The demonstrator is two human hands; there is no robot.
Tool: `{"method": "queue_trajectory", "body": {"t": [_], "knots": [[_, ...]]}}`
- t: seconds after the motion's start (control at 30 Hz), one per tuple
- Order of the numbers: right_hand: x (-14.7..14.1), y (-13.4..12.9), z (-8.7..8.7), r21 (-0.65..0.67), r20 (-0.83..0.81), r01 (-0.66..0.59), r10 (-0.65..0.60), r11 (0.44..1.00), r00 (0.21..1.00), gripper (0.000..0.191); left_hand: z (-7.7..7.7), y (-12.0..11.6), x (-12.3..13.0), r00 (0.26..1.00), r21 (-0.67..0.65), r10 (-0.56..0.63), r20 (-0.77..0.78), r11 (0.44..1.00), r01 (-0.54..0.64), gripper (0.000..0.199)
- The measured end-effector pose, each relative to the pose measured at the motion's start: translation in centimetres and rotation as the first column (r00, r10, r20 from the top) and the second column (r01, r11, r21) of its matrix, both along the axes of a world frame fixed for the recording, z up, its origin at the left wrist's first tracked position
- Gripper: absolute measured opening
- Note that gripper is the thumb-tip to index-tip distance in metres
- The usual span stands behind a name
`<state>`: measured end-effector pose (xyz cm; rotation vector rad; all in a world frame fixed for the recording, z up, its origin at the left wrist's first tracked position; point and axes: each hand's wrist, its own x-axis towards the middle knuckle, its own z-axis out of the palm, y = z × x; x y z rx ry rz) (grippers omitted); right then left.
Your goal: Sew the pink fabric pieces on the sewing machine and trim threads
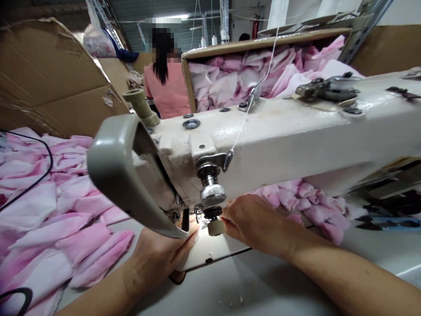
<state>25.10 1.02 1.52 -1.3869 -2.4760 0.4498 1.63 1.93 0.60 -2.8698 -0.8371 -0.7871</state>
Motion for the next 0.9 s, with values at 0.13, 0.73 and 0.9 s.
{"method": "queue_trajectory", "body": {"t": [0.13,0.73,0.9], "knots": [[-0.05,-0.09,0.28,-0.01,0.004,0.003,-0.003,1.0,1.0,0.017,-0.11,0.04,-0.01,1.0,-0.001,0.005,-0.012,1.0,-0.005,0.017],[-0.28,-0.29,0.33,-0.028,-0.031,-0.027,0.026,0.999,0.999,0.012,-0.75,0.2,-0.08,0.997,-0.002,0.06,-0.039,0.998,-0.06,0.023],[-0.65,-0.58,-0.15,-0.021,-0.013,-0.007,0.007,1.0,1.0,0.009,-0.81,0.2,0.22,0.997,-0.005,0.046,-0.054,0.999,-0.046,0.024]]}}
